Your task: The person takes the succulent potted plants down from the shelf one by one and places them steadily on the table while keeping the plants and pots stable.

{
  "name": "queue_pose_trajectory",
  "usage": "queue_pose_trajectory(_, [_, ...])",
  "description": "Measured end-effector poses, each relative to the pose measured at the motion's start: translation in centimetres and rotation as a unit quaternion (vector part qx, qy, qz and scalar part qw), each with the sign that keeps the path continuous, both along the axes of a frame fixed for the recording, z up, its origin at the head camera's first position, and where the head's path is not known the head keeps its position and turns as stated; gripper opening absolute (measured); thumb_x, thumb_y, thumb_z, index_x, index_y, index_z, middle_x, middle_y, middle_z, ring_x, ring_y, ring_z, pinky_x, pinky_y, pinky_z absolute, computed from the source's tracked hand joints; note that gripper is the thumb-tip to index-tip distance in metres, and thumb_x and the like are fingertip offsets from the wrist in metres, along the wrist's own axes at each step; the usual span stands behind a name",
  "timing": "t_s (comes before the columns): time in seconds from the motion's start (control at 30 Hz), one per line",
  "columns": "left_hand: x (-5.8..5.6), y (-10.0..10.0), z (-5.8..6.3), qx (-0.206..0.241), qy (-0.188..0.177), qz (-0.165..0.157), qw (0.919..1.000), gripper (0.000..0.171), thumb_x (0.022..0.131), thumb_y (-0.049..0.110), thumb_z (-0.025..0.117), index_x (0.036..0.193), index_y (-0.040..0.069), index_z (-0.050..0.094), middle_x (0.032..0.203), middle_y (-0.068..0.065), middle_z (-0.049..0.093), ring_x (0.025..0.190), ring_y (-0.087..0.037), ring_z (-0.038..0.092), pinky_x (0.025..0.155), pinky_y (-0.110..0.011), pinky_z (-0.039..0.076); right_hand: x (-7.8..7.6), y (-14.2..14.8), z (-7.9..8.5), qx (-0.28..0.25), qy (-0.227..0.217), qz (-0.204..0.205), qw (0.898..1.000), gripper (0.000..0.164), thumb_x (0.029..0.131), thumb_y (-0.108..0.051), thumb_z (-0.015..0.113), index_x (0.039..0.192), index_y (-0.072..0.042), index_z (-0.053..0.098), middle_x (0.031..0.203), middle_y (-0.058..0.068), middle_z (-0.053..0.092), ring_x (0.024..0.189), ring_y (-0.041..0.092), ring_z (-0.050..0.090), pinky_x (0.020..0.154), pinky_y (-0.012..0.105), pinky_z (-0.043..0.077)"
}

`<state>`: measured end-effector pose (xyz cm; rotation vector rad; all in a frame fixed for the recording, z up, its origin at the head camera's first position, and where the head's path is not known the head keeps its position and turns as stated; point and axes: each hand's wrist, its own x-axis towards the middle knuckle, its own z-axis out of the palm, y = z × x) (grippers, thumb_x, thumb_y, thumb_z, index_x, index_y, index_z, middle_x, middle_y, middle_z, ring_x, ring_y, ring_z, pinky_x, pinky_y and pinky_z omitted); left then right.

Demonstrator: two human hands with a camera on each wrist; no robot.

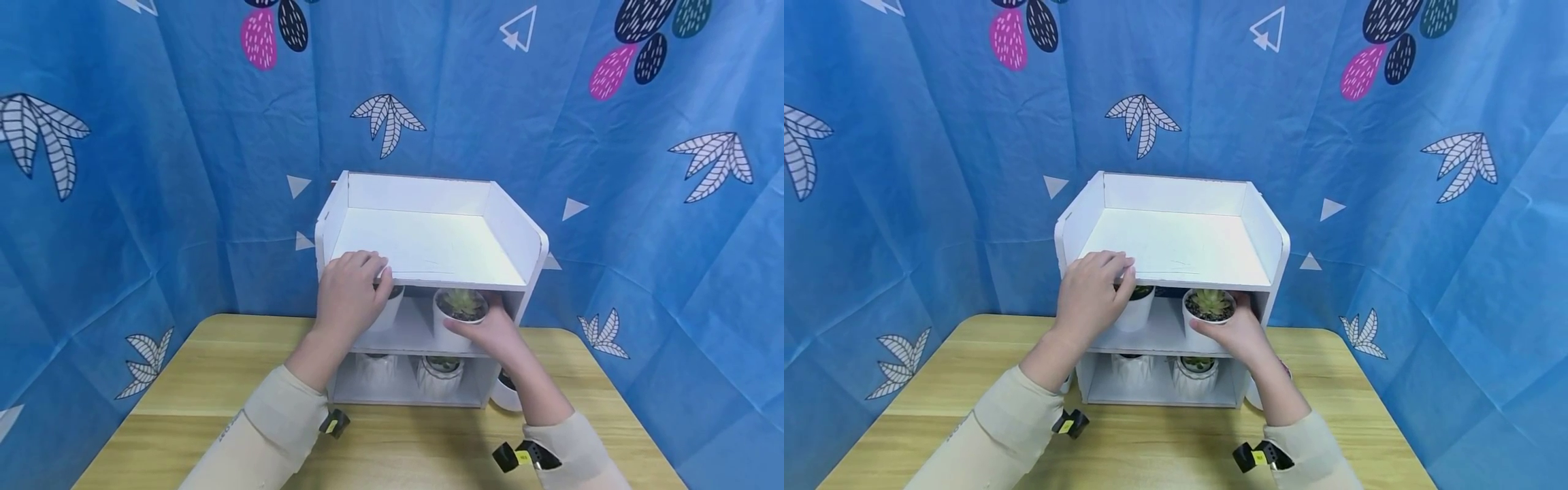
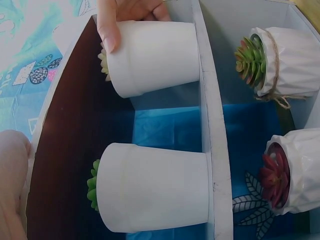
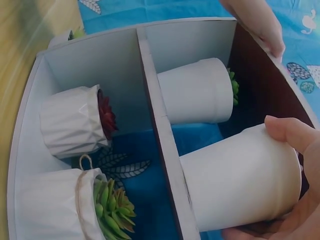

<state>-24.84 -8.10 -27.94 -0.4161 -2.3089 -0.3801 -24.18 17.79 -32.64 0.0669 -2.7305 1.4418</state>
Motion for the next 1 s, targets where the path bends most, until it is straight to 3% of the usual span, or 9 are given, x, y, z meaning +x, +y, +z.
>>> queue_pose_trajectory(0.57, [0.1,0.0,0.0,-0.001,0.001,0.001,1.0,0.033,0.1,0.034,0.053,0.114,0.014,0.075,0.113,-0.005,0.073,0.105,-0.024,0.067,0.09,-0.043,0.052,2.5,0.6,0.8,-0.013,-0.017,0.027,0.999,0.106,0.079,-0.04,0.085,0.152,-0.002,0.019,0.147,0.024,0.033,0.133,0.041,0.042,0.104,0.058,0.042])
queue_pose_trajectory(0.87, [0.2,0.0,0.1,-0.002,0.001,0.004,1.0,0.033,0.1,0.034,0.052,0.114,0.015,0.075,0.114,-0.004,0.073,0.106,-0.024,0.066,0.091,-0.042,0.052,3.2,1.3,1.0,0.005,-0.033,0.023,0.999,0.107,0.078,-0.043,0.084,0.149,0.003,0.019,0.143,0.026,0.035,0.129,0.042,0.045,0.101,0.055,0.045])
queue_pose_trajectory(0.93, [0.2,0.0,0.1,-0.002,0.002,0.003,1.0,0.033,0.1,0.034,0.052,0.114,0.014,0.075,0.114,-0.005,0.073,0.105,-0.024,0.067,0.09,-0.042,0.052,3.3,1.5,1.0,0.011,-0.035,0.024,0.999,0.107,0.078,-0.045,0.084,0.149,0.002,0.02,0.143,0.025,0.036,0.125,0.038,0.048,0.095,0.049,0.049])
queue_pose_trajectory(1.0, [0.2,0.1,0.0,-0.002,0.002,0.001,1.0,0.033,0.1,0.034,0.052,0.114,0.014,0.075,0.113,-0.004,0.073,0.105,-0.024,0.067,0.09,-0.042,0.052,3.5,1.8,1.0,0.009,-0.041,0.025,0.999,0.107,0.077,-0.046,0.084,0.149,0.0,0.02,0.141,0.025,0.038,0.102,0.034,0.059,0.076,0.042,0.055])
